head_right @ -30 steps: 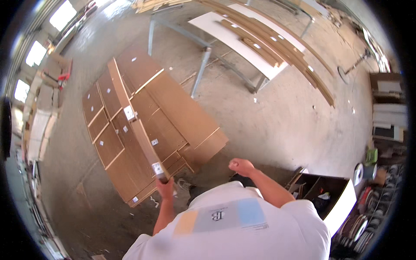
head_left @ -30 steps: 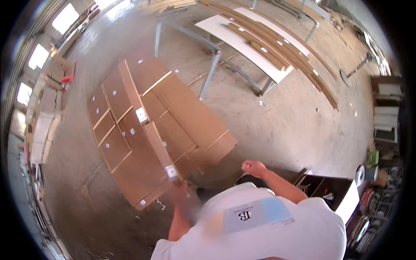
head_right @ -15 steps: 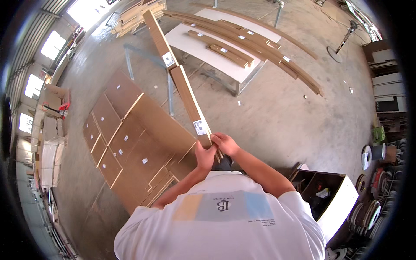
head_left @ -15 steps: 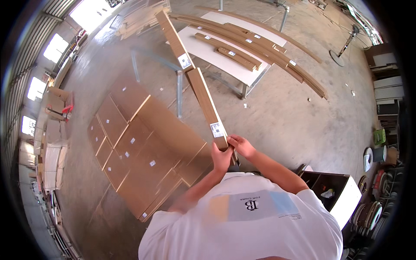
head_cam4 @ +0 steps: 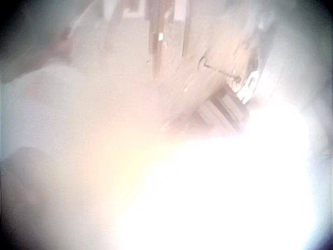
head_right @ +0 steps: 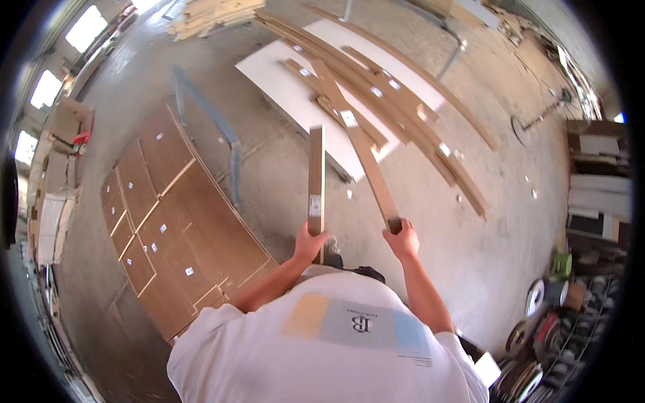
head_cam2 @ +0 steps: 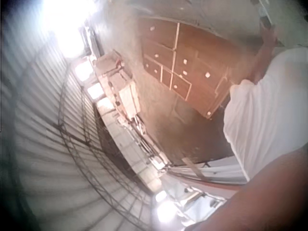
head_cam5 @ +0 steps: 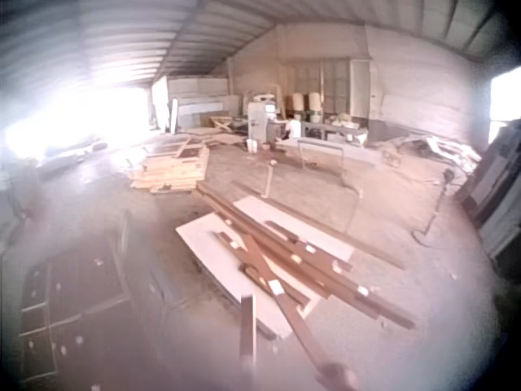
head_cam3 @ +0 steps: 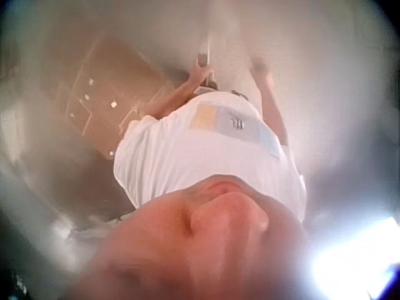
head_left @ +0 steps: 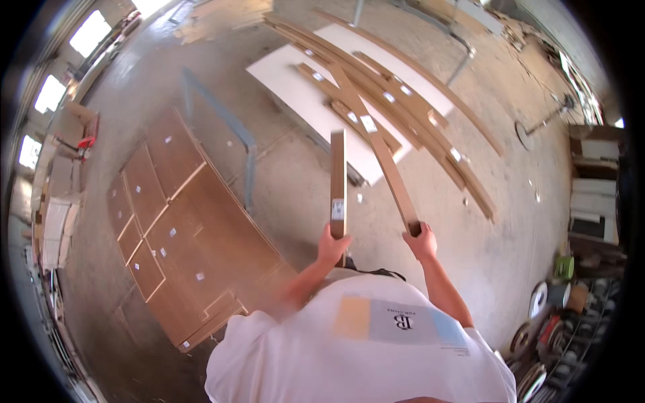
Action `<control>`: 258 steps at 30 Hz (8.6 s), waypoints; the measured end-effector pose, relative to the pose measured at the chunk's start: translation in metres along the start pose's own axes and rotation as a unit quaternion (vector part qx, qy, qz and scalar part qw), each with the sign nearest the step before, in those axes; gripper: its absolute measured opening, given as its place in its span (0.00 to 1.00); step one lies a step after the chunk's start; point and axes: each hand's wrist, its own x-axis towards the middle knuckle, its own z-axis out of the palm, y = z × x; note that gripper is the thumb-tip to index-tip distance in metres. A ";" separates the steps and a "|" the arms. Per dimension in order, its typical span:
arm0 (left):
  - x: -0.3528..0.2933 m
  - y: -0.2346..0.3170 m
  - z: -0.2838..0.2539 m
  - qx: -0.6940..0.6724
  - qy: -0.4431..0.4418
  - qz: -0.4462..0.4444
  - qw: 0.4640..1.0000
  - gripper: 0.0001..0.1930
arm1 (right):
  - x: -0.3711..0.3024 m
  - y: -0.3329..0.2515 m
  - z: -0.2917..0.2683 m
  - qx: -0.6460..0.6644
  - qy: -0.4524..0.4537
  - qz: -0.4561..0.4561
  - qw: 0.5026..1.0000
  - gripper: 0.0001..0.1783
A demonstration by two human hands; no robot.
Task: The person picks up rectangular wooden panels from a stack on the floor and places them onto a machine conveyor belt one by one. The person handles the panels by hand, feeding them into the machine for processing in a repetitive cycle.
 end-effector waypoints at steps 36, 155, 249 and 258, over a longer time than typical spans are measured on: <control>0.260 0.076 0.163 0.027 0.276 -0.282 0.918 0.30 | 0.498 -0.074 0.111 -0.180 -0.207 -0.099 0.957 0.48; -0.279 -0.591 -0.473 -0.269 0.537 -0.617 0.509 0.53 | -0.291 -0.214 0.374 -0.238 -0.584 0.002 0.776 0.19; 0.208 0.144 0.316 -0.031 0.043 -0.435 0.899 0.19 | 0.790 0.176 -0.038 -0.196 -0.136 0.015 0.971 0.39; 0.169 0.136 0.317 -0.077 0.096 -0.462 0.878 0.21 | 0.790 0.170 -0.028 -0.209 -0.087 0.010 0.974 0.46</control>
